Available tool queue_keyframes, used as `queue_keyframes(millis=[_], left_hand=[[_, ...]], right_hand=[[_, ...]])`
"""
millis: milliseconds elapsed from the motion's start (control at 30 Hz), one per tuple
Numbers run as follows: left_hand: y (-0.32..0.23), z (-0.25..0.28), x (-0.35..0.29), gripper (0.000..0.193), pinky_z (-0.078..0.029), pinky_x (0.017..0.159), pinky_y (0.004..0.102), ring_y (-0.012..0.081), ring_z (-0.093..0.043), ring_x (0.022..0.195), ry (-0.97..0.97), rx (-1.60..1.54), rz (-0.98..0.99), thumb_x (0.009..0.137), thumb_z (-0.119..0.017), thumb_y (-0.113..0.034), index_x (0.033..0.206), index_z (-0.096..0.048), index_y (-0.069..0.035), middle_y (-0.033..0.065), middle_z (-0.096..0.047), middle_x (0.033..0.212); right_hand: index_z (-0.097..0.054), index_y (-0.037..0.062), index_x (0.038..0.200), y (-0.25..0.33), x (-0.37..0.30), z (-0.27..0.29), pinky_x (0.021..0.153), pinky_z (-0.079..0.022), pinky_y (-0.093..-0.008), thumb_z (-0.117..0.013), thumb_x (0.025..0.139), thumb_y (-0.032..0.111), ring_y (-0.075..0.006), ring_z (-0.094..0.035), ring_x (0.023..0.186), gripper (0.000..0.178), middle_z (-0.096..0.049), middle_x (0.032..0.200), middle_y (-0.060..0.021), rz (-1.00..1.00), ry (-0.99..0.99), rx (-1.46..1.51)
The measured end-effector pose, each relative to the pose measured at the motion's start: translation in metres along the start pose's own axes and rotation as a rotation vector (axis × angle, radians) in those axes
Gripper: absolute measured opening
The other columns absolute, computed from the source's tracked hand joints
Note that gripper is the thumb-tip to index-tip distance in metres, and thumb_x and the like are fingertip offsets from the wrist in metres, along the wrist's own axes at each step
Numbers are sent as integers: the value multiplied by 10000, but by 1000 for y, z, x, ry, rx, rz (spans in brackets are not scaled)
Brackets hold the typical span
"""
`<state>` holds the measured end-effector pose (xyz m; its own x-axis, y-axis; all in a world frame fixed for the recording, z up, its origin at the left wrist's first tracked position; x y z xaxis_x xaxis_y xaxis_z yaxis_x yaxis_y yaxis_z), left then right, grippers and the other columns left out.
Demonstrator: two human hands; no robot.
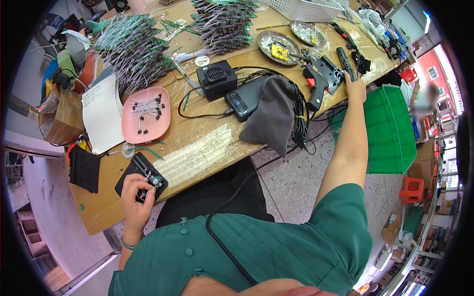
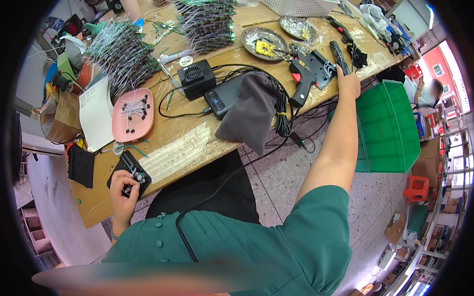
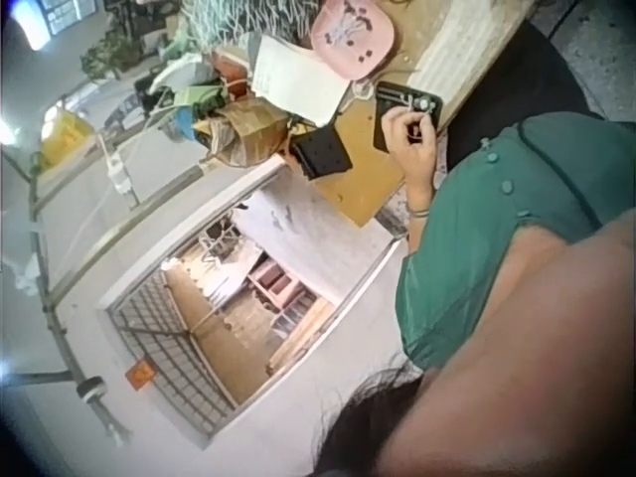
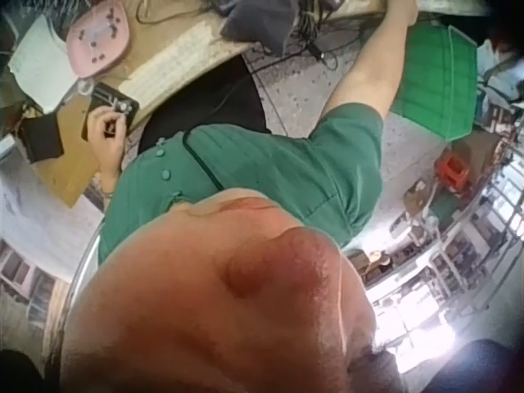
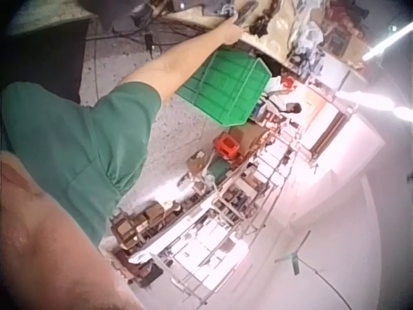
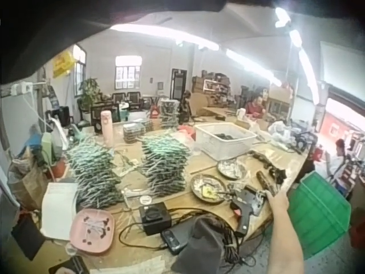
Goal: The person assembles electronic components, including a circuit board, wires, and a plastic cover, into an electronic housing using an electric drill and a hot glue gun.
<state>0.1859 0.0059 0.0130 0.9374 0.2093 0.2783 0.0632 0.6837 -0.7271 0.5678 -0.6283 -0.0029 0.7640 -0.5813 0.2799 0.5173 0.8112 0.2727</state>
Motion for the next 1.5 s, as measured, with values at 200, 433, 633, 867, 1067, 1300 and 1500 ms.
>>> queue_keyframes(millis=[200, 433, 633, 867, 1067, 1300, 1500], left_hand=[[1, -1, 7, 135, -423, 740, 295, 219, -531, 823, 11, 3, 11, 723, -684, -9, 777, -561, -23, 109, -537, 894], [4, -2, 8, 137, -430, 755, 313, 232, -533, 829, 16, 29, 19, 715, -678, -3, 779, -560, -27, 107, -537, 888], [6, -5, 9, 137, -430, 763, 315, 236, -534, 838, 25, 30, 39, 713, -679, -5, 781, -562, -29, 107, -539, 891], [4, -4, 9, 139, -429, 759, 316, 235, -534, 835, 20, 36, 26, 713, -678, -7, 783, -561, -28, 106, -538, 889], [4, -6, 8, 136, -429, 752, 311, 229, -533, 826, 17, 60, 38, 717, -679, -8, 777, -558, -25, 105, -536, 888], [5, -3, 7, 136, -428, 745, 302, 225, -535, 827, -12, 47, 45, 718, -682, -6, 780, -562, -22, 104, -537, 890], [3, -4, 10, 126, -431, 747, 300, 219, -538, 829, -8, 26, 35, 721, -683, -2, 780, -574, -21, 105, -542, 898]], right_hand=[[-685, -10, 950, -15, -15, 14, 764, -499, -403, -589, 784, 675, -338, -661, 875, 711, -688, 888, -198, 155, -94, 399], [-705, 5, 937, -98, -11, 87, 718, -497, -419, -683, 735, 643, -334, -651, 767, 669, -683, 801, -163, 56, -451, 235], [-701, 46, 1030, -148, -16, 80, 766, -488, -411, -693, 717, 638, -313, -630, 897, 670, -654, 967, -165, 143, -197, 78], [-687, 68, 1073, -118, 3, 65, 765, -491, -409, -711, 716, 608, -316, -628, 888, 648, -640, 975, -149, 173, -165, 7], [-680, 143, 1139, -47, 36, 36, 800, -503, -398, -714, 740, 561, -316, -638, 961, 579, -653, 1093, -141, 338, -151, 135], [-514, 246, 1352, -18, 48, 0, 958, -414, -506, -650, 832, 475, -316, -517, 1203, 584, -557, 1324, -89, 63, 0, -111], [-606, 71, 1174, -13, -1, 29, 827, -483, -381, -681, 826, 454, -283, -620, 944, 523, -645, 1014, -120, 349, -286, 489]])
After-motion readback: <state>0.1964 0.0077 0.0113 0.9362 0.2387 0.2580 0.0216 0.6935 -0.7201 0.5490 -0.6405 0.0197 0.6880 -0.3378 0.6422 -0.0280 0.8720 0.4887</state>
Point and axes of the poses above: each hand's wrist, its own x-axis towards the middle knuckle, its own z-axis out of the back of the hand, y = z × x, the point moved 10 cm from there along x, towards the middle knuckle
